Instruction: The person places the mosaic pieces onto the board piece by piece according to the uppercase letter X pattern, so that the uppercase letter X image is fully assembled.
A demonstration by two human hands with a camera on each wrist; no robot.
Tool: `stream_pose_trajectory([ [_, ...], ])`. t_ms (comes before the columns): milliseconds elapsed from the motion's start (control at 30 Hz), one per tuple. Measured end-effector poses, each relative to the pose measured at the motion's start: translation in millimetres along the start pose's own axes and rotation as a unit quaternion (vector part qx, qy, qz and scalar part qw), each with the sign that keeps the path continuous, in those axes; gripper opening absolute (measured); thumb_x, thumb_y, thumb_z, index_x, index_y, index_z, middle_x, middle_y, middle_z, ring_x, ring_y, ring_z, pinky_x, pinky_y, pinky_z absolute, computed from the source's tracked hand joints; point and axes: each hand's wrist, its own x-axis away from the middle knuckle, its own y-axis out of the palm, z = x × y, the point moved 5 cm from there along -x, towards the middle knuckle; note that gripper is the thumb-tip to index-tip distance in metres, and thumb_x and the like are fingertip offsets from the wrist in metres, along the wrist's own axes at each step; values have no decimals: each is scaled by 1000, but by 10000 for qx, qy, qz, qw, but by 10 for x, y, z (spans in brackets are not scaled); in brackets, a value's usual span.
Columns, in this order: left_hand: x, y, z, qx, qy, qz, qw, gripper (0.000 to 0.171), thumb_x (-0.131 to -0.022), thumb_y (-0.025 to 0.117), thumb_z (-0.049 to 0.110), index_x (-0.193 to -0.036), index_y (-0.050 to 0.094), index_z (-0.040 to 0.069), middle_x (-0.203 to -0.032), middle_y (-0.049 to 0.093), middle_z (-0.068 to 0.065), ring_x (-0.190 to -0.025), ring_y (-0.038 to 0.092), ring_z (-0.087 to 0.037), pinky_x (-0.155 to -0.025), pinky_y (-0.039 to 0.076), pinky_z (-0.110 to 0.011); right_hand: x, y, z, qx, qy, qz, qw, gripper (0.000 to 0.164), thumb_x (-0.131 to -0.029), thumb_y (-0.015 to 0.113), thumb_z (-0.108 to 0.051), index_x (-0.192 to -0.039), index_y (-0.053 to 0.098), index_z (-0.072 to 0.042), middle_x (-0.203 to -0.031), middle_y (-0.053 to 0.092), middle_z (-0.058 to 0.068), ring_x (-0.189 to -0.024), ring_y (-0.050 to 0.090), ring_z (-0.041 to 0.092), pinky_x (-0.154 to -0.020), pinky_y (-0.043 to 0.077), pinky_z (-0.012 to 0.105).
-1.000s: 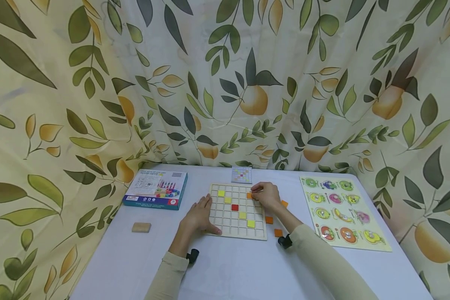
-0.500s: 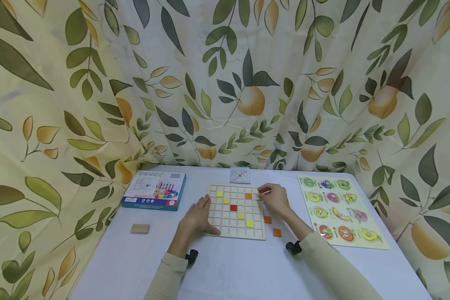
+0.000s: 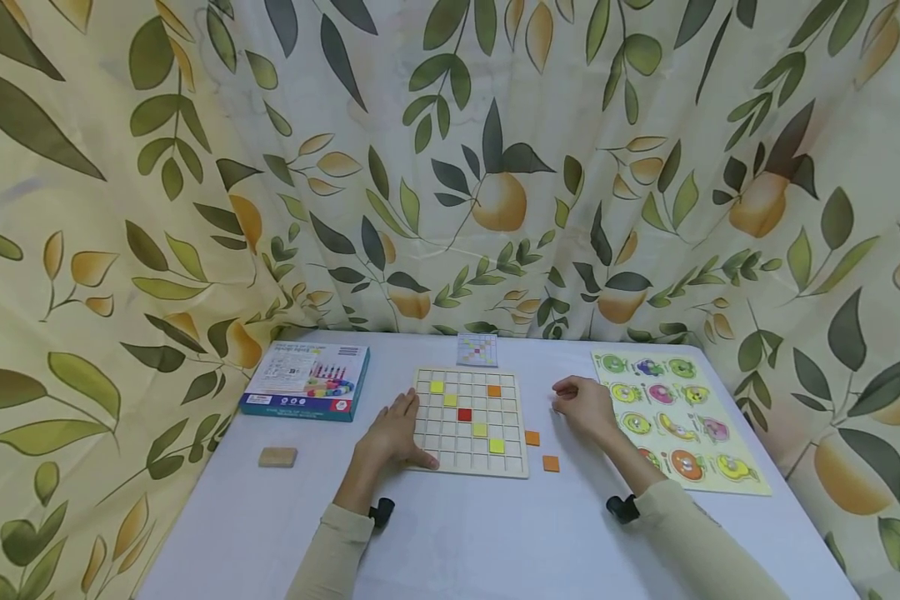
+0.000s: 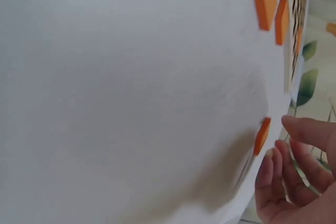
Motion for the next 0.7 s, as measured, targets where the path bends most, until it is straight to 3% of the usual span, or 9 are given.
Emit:
stream_pose_trajectory([
  [267,3,-6,-3,59,-3,-13,10000,133,-67,96,53,-163,25,-3,-173,18,-16,-160,15,-34,-128,18,-53,27,-25,214,116,380,-206,9990,37,-86,84,-8,-120,71,1,-107,73,15,-92,69,28,-76,57,38],
  [500,2,-2,-1,112,-16,3,9999,132,-66,97,52,-163,25,-2,-173,18,-16,-160,14,-33,-128,18,-53,41,-83,238,78,430,29,9990,43,-82,86,-6,-122,72,-5,-100,71,10,-83,64,24,-68,49,32],
  [700,2,6,0,35,-33,-21,10000,132,-67,96,52,-164,24,-1,-174,17,-14,-161,13,-32,-129,17,-52,51,-124,266,-283,331,246,9987,37,-85,82,-5,-121,74,-4,-97,73,10,-78,64,22,-62,51,29],
])
